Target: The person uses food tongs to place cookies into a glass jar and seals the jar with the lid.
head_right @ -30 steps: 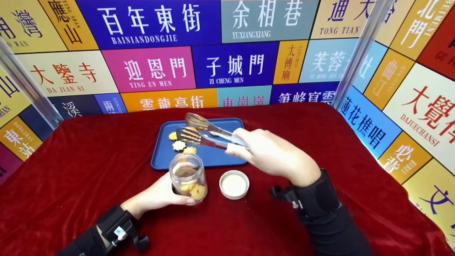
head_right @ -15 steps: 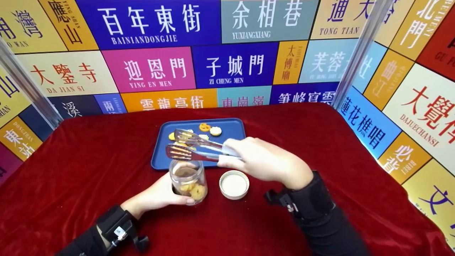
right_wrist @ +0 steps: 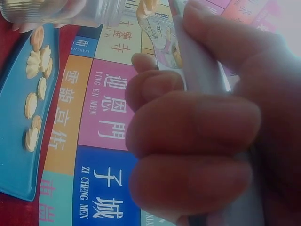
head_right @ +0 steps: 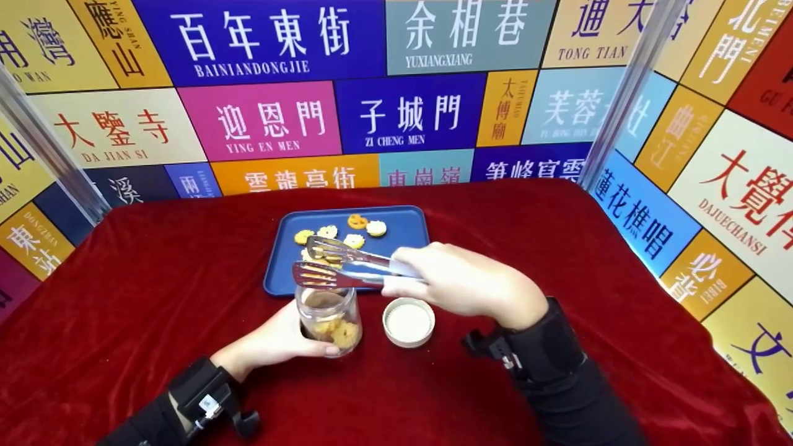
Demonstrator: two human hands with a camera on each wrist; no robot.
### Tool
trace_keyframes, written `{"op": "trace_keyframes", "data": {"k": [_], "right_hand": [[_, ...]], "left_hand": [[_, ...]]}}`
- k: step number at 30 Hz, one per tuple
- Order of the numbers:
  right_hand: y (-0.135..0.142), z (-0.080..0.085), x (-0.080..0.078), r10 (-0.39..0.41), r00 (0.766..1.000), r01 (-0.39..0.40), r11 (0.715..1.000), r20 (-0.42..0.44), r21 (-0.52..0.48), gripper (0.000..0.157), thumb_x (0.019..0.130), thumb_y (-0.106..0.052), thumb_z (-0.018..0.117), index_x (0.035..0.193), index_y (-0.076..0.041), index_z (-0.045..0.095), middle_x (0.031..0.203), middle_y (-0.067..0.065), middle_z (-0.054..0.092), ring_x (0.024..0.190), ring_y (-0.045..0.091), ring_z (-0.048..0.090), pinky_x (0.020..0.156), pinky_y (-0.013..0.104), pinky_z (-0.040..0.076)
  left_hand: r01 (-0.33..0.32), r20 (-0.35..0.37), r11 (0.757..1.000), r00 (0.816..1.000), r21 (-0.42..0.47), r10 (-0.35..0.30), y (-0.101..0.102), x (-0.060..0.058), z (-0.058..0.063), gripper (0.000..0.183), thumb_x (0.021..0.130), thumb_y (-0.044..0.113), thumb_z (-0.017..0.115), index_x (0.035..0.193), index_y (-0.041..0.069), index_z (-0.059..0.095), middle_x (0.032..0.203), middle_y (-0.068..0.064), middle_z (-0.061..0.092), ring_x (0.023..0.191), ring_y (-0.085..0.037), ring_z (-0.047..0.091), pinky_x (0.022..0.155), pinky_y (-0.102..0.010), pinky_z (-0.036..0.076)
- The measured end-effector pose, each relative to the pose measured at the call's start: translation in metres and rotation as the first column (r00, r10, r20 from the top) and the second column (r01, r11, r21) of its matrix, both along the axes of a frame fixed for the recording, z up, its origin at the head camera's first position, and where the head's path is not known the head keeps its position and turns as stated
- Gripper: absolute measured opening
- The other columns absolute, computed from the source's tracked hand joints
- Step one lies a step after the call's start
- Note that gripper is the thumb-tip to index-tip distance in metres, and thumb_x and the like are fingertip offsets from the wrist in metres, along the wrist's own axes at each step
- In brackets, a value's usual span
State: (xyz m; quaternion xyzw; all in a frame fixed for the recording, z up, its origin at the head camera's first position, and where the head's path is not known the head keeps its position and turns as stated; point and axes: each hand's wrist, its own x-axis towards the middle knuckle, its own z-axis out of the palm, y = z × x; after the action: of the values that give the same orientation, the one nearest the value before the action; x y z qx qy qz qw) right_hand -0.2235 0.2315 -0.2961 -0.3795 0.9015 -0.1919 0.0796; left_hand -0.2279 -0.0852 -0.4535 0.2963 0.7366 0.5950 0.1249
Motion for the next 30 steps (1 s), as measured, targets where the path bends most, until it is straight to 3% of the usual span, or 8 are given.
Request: {"op": "trace_keyframes", "data": {"k": [16, 30], "right_hand": [[-0.0017, 0.004, 0.0045, -0.004, 0.999, 0.003, 1.0, 0.038, 0.014, 0.031, 0.107, -0.058, 0.055, 0.104, -0.028, 0.061, 0.077, -0.013, 0.053, 0.063, 0.006, 0.05, 0.061, 0.027, 0.044], [-0.0011, 0.0058, 0.0045, -0.02, 0.998, 0.02, 1.0, 0.056, 0.003, 0.034, 0.106, -0.059, 0.057, 0.103, -0.026, 0.062, 0.075, -0.012, 0.051, 0.062, 0.007, 0.049, 0.059, 0.027, 0.042]], "left_hand": [[-0.016, -0.009, 1.0, 1.0, -0.016, 0.016, -0.0007, -0.0001, -0.0012, 0.091, 0.078, 0.018, 0.097, 0.151, 0.019, 0.043, 0.132, 0.005, 0.07, 0.121, -0.015, 0.066, 0.113, -0.034, 0.046], [0.014, 0.017, 0.999, 1.0, 0.033, -0.014, 0.0004, -0.0015, -0.0023, 0.087, 0.08, 0.015, 0.094, 0.15, 0.018, 0.043, 0.135, -0.002, 0.068, 0.123, -0.019, 0.065, 0.112, -0.035, 0.049]]}}
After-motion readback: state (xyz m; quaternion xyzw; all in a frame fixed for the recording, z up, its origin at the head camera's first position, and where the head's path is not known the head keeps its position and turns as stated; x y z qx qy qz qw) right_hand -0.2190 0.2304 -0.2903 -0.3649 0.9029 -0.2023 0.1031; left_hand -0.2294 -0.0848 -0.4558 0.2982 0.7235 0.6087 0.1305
